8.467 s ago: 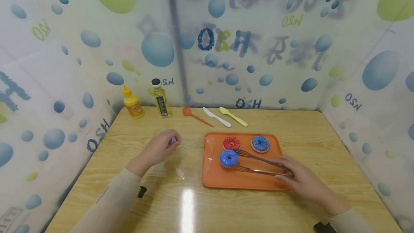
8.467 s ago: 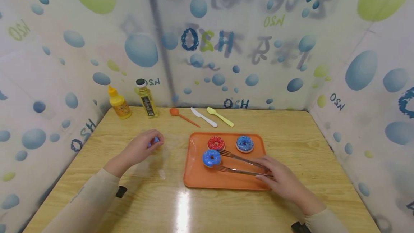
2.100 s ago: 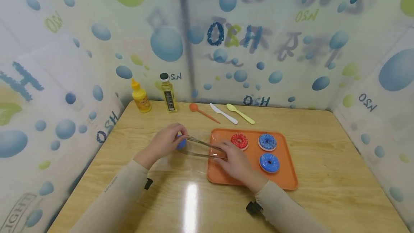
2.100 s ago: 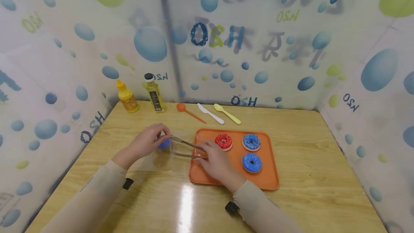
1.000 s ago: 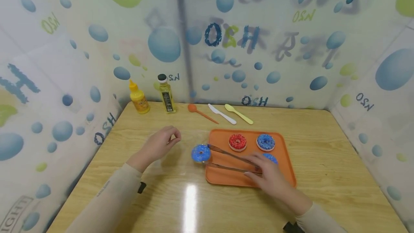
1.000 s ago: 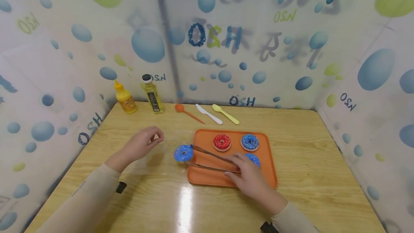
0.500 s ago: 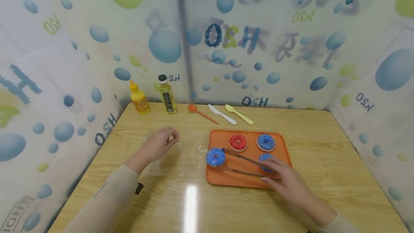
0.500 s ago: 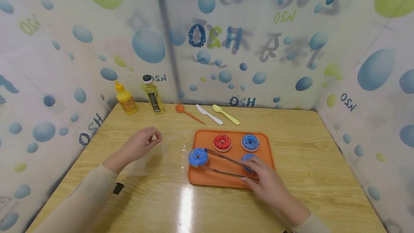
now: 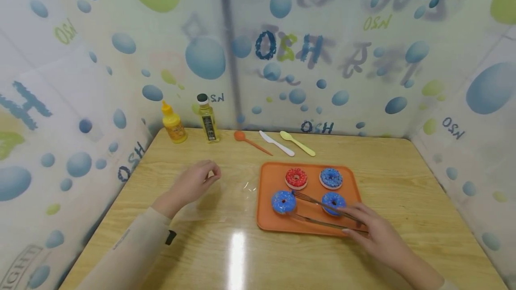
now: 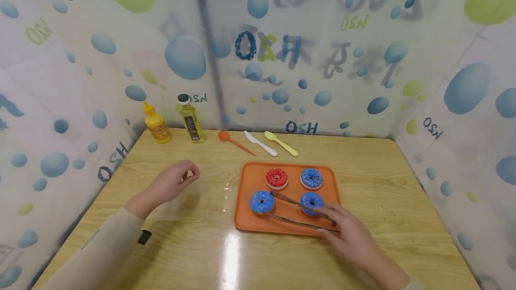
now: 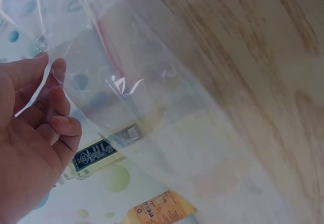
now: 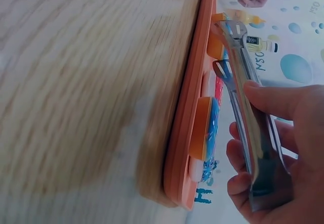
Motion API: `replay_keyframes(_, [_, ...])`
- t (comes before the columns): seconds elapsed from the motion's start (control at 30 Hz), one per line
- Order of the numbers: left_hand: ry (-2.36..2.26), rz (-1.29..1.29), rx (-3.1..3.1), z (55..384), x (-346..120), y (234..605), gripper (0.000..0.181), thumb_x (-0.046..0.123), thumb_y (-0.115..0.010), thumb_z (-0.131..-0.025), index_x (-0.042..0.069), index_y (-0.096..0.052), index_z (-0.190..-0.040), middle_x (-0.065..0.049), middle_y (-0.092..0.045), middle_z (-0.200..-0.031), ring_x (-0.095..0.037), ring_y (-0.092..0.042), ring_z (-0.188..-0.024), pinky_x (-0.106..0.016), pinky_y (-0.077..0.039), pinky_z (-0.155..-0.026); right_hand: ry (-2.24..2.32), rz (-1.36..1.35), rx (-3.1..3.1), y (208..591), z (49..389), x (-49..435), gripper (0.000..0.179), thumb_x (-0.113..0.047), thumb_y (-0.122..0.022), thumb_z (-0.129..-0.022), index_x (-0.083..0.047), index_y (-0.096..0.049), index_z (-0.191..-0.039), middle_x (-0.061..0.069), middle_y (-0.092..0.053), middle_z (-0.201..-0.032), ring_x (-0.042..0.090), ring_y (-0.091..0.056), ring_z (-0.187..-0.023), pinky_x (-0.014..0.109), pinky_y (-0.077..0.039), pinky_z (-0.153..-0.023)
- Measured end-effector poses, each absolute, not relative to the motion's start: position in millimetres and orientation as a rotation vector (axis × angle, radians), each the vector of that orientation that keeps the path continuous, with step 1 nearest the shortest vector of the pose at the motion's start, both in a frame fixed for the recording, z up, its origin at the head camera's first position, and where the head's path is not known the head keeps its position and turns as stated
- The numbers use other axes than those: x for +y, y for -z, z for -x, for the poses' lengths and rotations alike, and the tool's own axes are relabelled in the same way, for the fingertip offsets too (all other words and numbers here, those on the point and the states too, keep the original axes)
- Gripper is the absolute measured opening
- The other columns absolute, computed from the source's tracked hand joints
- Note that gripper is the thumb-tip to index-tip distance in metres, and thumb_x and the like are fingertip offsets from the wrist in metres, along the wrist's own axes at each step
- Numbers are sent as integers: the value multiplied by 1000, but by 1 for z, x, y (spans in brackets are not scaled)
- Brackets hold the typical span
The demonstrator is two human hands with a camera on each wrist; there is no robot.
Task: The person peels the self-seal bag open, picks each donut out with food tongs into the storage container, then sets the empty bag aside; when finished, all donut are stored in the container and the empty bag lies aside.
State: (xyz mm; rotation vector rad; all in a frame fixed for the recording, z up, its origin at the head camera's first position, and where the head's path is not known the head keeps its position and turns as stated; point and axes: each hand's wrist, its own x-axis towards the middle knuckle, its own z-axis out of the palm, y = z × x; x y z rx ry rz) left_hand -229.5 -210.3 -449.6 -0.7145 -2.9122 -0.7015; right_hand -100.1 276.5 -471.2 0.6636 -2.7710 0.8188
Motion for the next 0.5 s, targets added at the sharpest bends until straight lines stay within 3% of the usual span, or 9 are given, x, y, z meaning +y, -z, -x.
replay_keyframes(0.13, [698,719,-2912,229,-210,450,5,15,-70,-100,16,-66,-98,5,-63,-93,-11,-52,-79,-30,-48,-71,-793,-665,-2780,471,100,280,53,-13,-86,-84,-23,-68,-132,-11,-66,-117,8,-64,-94,27,-56,-75])
replay_keyframes(0.5, [705,710,-2918,226,-210,450,7,11,-70,-99,17,-65,-96,6,-62,-91,-11,-52,-80,-30,-48,-72,-869,-683,-2805,474,102,285,53,-18,-86,-85,-22,-66,-135,-6,-66,-118,5,-59,-85,24,-52,-68])
